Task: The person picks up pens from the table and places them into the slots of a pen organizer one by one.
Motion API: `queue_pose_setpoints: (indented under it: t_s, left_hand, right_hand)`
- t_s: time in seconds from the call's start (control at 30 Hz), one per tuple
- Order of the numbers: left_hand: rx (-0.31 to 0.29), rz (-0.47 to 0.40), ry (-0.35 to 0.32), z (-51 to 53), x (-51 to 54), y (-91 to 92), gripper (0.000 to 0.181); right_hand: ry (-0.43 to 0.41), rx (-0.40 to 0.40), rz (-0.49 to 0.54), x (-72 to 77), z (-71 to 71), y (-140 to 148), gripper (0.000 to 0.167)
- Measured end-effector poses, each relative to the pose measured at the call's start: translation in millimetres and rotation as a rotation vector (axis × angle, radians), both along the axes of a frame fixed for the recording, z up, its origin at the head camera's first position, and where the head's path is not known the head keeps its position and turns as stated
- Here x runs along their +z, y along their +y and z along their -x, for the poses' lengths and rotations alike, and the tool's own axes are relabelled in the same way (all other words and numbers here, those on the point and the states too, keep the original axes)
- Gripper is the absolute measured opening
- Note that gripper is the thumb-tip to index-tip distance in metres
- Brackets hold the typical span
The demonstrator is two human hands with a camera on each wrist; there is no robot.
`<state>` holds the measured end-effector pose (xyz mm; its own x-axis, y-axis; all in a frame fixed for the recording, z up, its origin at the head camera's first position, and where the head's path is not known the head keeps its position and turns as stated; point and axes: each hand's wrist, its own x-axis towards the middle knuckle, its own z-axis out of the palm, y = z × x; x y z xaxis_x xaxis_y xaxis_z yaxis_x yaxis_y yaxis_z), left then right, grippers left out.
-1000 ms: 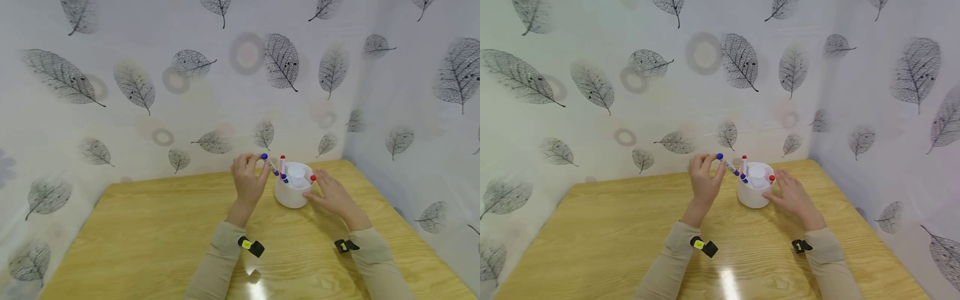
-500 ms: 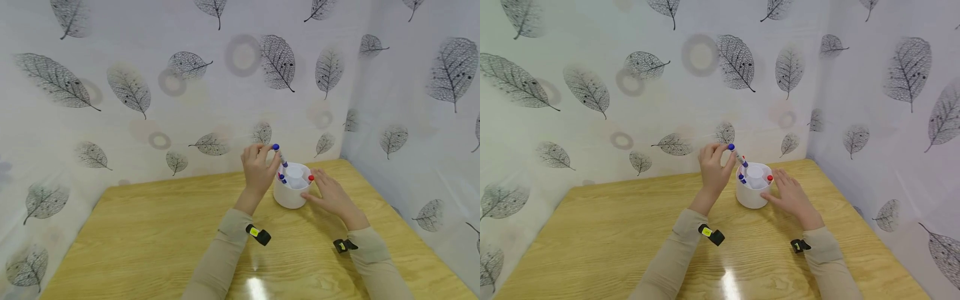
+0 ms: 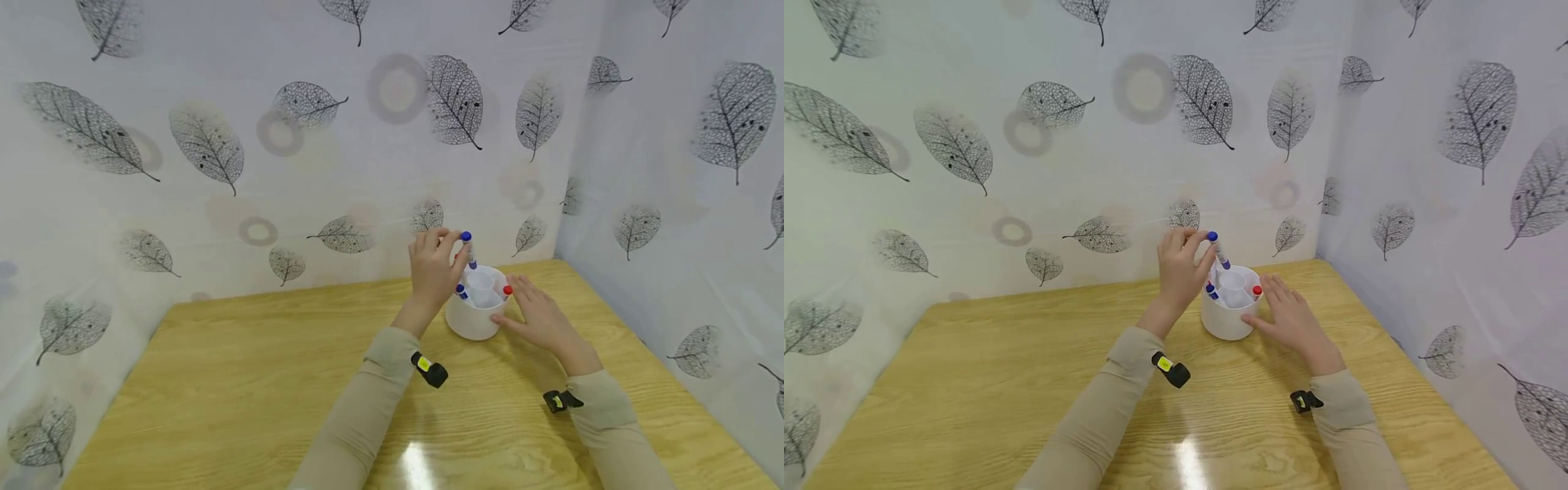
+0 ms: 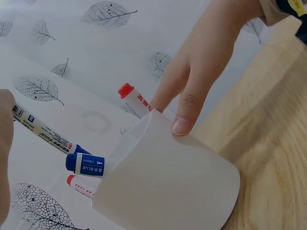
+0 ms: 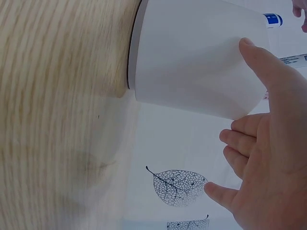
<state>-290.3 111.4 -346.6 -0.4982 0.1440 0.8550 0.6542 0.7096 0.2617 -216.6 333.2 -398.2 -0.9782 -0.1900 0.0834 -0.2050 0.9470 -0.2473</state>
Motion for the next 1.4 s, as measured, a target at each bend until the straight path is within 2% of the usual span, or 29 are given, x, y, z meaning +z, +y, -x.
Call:
queue_pose_setpoints:
  t_s: [0.1,0.33,0.43,0.67,1.03,1.23,1.4]
  left_hand:
    - [0.017,0.038,-0.064,-0.8,0.9,0.9,0.027]
    - [0.055,0.168,-0.288,-3.9,9.1,0.2,0.032]
    - [0.049,0.210,-0.338,-5.8,12.7,-1.5,0.034]
    - [0.049,0.236,-0.339,-11.0,14.9,-12.4,0.039]
    - [0.074,0.227,-0.370,-24.4,1.9,-46.5,0.035]
    - [0.075,0.210,-0.310,-32.8,-8.0,-65.7,0.033]
    - [0.096,0.204,-0.282,-37.9,-19.2,-82.6,0.031]
  right_hand:
    - [0.005,0.003,-0.001,-0.3,0.3,-0.6,0.096]
    - [0.016,0.008,0.004,-0.7,0.5,-1.6,0.095]
    - [0.024,0.015,0.005,-0.6,0.8,-2.0,0.095]
    - [0.015,0.015,-0.002,-0.9,3.3,-3.0,0.096]
    - [-0.008,0.021,-0.006,3.9,3.0,-2.2,0.096]
    - [-0.016,0.008,-0.005,9.3,-1.0,1.7,0.097]
    - [0.031,0.019,0.003,17.8,-6.1,4.5,0.098]
